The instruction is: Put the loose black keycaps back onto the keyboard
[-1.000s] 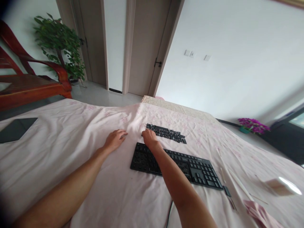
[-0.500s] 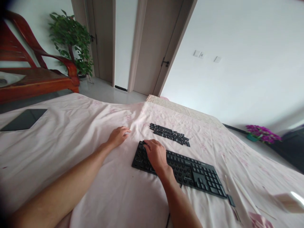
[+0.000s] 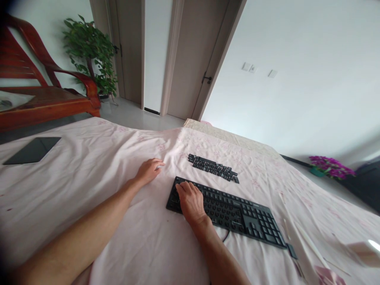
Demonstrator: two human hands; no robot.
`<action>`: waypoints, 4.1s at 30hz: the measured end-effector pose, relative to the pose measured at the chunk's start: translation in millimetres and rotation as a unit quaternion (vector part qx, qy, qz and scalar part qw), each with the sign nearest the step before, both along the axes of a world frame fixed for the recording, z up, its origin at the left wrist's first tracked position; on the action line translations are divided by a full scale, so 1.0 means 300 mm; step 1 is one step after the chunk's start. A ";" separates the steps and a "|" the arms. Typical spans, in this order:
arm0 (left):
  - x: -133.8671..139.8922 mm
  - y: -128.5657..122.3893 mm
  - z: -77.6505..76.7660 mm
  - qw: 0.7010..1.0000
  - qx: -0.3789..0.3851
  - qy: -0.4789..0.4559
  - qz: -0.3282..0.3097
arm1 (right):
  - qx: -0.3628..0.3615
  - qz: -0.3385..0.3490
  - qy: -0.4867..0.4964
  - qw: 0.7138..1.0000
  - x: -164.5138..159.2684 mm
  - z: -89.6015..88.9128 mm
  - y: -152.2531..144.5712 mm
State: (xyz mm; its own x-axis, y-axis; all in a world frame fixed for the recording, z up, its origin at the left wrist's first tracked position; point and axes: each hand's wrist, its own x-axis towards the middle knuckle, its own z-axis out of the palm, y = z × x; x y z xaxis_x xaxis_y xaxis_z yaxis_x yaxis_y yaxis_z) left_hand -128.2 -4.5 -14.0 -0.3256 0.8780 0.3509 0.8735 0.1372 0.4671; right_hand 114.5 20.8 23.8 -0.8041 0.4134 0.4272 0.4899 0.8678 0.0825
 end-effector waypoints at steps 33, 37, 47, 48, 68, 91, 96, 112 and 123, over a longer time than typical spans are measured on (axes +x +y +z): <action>0.003 0.000 0.005 1.000 -0.005 0.000 -0.001 | -0.015 -0.001 -0.013 1.000 -0.016 0.017 -0.023; 0.004 -0.001 0.004 1.000 -0.004 0.000 0.003 | -0.030 -0.013 0.001 0.999 -0.015 0.013 -0.018; 0.004 -0.002 0.007 1.000 -0.010 0.004 0.000 | -0.029 -0.031 -0.012 0.999 -0.022 0.033 -0.032; 0.004 -0.001 0.006 1.000 -0.009 0.004 0.000 | -0.029 -0.031 -0.013 0.999 -0.023 0.034 -0.031; 0.009 -0.002 0.008 1.000 -0.014 0.005 0.004 | -0.010 -0.036 -0.100 0.994 -0.029 0.037 -0.070; 0.002 0.000 0.001 1.000 -0.009 -0.002 -0.016 | 0.001 -0.192 -0.034 0.981 -0.081 0.052 0.409; -0.002 0.003 -0.005 1.000 -0.001 -0.002 -0.018 | -0.013 -0.188 -0.102 0.977 -0.123 0.054 0.424; -0.003 0.005 -0.002 1.000 -0.007 -0.005 -0.013 | -0.176 -0.164 -0.081 0.967 -0.119 0.048 0.389; -0.005 0.004 -0.007 1.000 0.002 0.008 -0.017 | -0.202 -0.151 -0.038 0.967 -0.116 0.058 0.361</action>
State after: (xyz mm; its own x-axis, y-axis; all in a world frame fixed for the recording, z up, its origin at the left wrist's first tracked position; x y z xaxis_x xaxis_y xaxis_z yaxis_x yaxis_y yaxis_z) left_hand -129.7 -3.4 -16.2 -0.2897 0.8869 0.3598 0.8846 0.1046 0.4545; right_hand 79.7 129.3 41.3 -0.6436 0.7548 0.1266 0.7318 0.6554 -0.1870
